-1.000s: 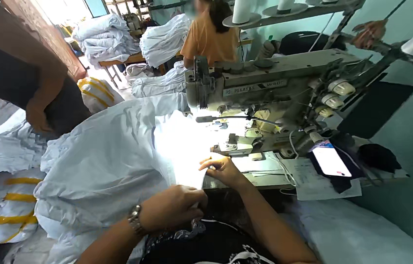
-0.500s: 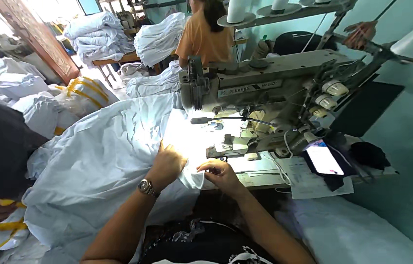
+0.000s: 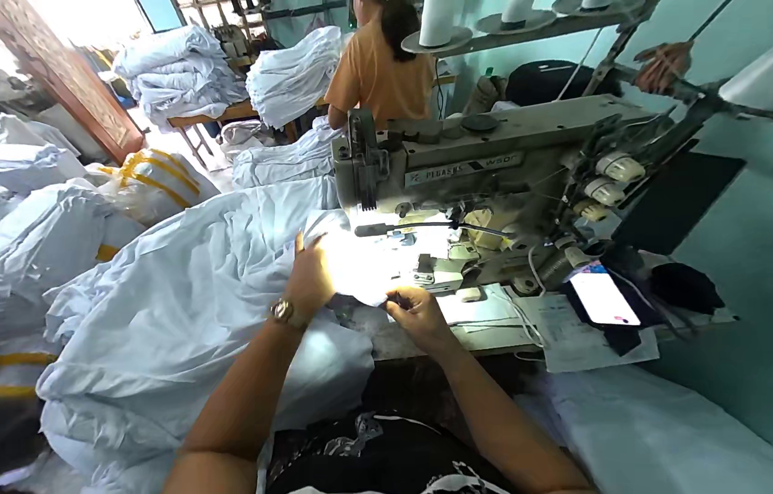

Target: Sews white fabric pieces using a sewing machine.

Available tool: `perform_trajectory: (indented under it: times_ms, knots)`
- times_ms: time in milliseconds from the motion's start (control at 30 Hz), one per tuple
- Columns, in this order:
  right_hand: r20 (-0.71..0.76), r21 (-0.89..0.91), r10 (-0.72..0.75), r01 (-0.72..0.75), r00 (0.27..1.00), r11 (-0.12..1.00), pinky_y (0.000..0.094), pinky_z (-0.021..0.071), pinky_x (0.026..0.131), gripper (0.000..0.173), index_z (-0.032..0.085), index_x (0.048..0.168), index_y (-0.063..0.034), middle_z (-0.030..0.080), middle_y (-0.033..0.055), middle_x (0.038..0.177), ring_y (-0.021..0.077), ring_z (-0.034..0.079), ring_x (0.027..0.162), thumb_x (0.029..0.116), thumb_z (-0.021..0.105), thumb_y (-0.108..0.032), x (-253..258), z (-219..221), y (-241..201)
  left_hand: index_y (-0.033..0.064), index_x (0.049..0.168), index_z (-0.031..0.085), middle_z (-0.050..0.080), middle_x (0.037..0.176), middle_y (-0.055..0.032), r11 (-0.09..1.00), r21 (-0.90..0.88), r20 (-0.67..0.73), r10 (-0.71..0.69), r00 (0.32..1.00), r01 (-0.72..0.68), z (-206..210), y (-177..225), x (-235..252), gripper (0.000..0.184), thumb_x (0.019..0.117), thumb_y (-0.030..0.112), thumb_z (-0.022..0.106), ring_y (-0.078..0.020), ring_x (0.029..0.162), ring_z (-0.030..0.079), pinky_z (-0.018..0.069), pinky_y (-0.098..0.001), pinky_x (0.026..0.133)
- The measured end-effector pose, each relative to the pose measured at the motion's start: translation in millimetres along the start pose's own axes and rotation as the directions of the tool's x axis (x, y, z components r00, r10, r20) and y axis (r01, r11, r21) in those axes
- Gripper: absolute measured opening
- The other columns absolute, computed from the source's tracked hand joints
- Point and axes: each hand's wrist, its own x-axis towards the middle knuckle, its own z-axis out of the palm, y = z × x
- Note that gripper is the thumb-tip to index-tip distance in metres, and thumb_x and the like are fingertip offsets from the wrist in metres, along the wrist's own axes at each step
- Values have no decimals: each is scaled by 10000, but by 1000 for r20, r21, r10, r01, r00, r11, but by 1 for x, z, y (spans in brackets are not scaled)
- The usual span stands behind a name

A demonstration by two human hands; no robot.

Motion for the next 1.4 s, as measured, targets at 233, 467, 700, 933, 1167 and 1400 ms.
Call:
perform_trajectory:
  times_ms: [233, 467, 700, 933, 1167, 1400]
  knots:
    - [-55, 10, -58, 59, 997, 998, 208, 590, 728, 146, 723, 959, 33, 705, 79, 911, 55, 681, 775, 901, 592, 3, -9, 8, 4, 26, 777, 723, 690, 762, -129, 987, 13, 24, 157, 987, -157, 3, 10, -24, 311, 973, 227, 589, -327, 840, 689, 441, -603, 1020]
    - [-169, -82, -214, 202, 962, 976, 235, 615, 782, 170, 762, 1030, 4, 731, 87, 992, 80, 705, 840, 972, 605, -25, -3, 6, -6, 64, 1235, 709, 675, 1311, -129, 998, -66, -93, -28, 995, 22, 3, -2, 10, 352, 898, 164, 718, -310, 1324, 570, 296, -635, 1185]
    - [-142, -3, -258, 260, 956, 966, 194, 587, 699, 244, 742, 1143, -51, 714, 68, 1041, 45, 669, 805, 1039, 522, -69, -22, 4, 10, 167, 1503, 512, 359, 1634, -155, 933, -213, -58, -308, 950, 290, 47, -21, 23, 731, 842, 268, 808, -411, 1507, 313, 316, -724, 1103]
    - [-117, -188, -208, 185, 971, 965, 229, 578, 793, 242, 771, 1112, -74, 741, 42, 953, 75, 685, 844, 1001, 562, -123, -39, 33, 53, 171, 1493, 526, 354, 1648, -95, 933, -188, -20, -316, 948, 307, 45, -20, 23, 701, 851, 270, 792, -378, 1528, 279, 305, -696, 1124]
    - [-58, -272, -247, 223, 967, 936, 226, 578, 796, 220, 775, 1096, -104, 742, 27, 932, 78, 691, 848, 1011, 580, -159, -39, 36, 55, 149, 1479, 539, 369, 1640, -99, 933, -195, -29, -313, 949, 302, 45, -20, 23, 677, 859, 256, 789, -357, 1498, 347, 348, -675, 1104]
    - [-200, -54, -190, 183, 961, 982, 236, 579, 791, 254, 761, 1061, -50, 747, 42, 998, 54, 680, 875, 1050, 557, -202, -33, 9, 41, 146, 1481, 543, 369, 1641, -95, 932, -216, -37, -307, 951, 293, 45, -20, 21, 714, 828, 232, 817, -358, 1487, 366, 364, -666, 1097]
